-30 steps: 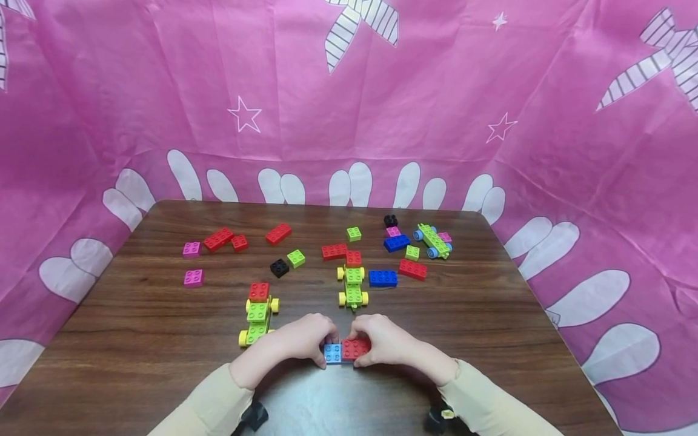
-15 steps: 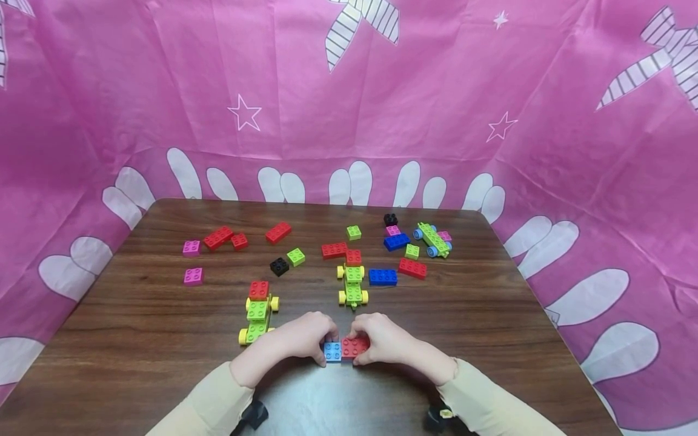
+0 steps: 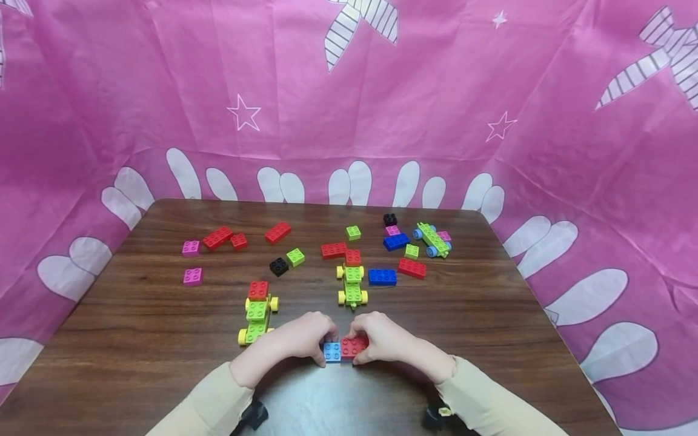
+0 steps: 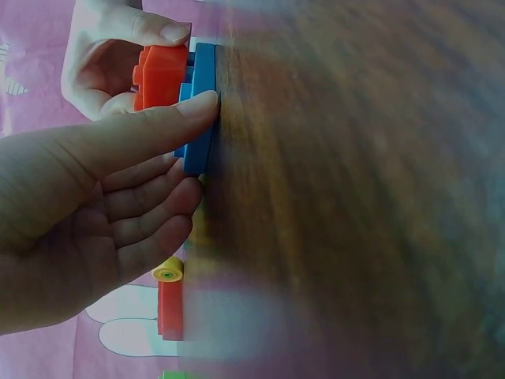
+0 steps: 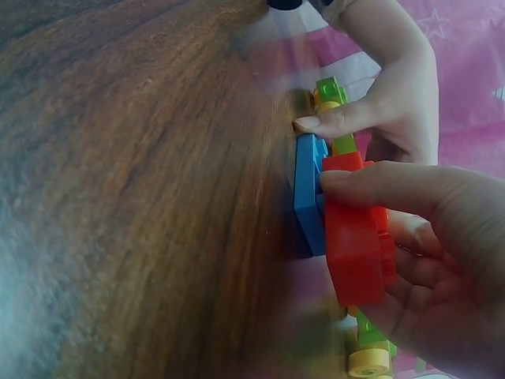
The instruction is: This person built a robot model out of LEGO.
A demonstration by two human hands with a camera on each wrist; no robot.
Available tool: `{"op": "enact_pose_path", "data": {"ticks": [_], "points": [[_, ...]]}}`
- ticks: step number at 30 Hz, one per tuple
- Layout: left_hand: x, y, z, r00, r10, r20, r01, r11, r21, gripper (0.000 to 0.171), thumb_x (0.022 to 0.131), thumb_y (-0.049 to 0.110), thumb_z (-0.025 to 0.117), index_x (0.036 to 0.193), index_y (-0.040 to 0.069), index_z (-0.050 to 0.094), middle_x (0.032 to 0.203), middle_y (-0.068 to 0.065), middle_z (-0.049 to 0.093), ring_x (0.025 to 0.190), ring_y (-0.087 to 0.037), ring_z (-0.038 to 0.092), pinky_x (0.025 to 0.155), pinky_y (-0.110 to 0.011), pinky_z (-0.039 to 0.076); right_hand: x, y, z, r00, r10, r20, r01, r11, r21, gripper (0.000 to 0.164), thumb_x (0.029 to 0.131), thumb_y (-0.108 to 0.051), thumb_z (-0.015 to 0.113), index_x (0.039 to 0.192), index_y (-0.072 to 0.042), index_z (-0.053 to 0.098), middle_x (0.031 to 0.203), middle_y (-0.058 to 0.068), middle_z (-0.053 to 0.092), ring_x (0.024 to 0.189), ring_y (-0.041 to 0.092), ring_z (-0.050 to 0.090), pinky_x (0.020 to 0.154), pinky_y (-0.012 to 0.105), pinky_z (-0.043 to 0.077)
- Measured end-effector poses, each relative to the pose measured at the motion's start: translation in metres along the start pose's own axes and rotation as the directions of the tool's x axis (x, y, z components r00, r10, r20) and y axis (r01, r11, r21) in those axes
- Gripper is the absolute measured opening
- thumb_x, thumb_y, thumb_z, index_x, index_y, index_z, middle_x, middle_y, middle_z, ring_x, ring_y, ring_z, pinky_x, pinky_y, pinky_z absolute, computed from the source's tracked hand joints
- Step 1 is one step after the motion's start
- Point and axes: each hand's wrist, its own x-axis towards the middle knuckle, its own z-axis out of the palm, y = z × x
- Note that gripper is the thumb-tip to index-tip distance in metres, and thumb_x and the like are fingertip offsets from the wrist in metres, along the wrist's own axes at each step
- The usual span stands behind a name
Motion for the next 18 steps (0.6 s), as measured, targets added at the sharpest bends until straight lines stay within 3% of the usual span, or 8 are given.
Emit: {"op": "enact_pose_path", "data": {"ticks": [18], "points": [[-0.0003,0.0014,-0.0004,1.0,-0.002,0.001,0.002,1.0,0.012,0.03,0.064,0.018,0.092,0.084,0.012,0.07,0.073,0.008,0.059,0.068,-0.004,0.048,0.065,-0.021,0.045,-0.0001,-0.0012,0.0013,1.0,-0.002,-0.022,0.001,1.0,-0.006,0.029,0.068,-0.023,0.089,0.087,-0.013,0.069,0.076,-0.01,0.06,0.065,0.001,0.045,0.057,0.016,0.042]]}}
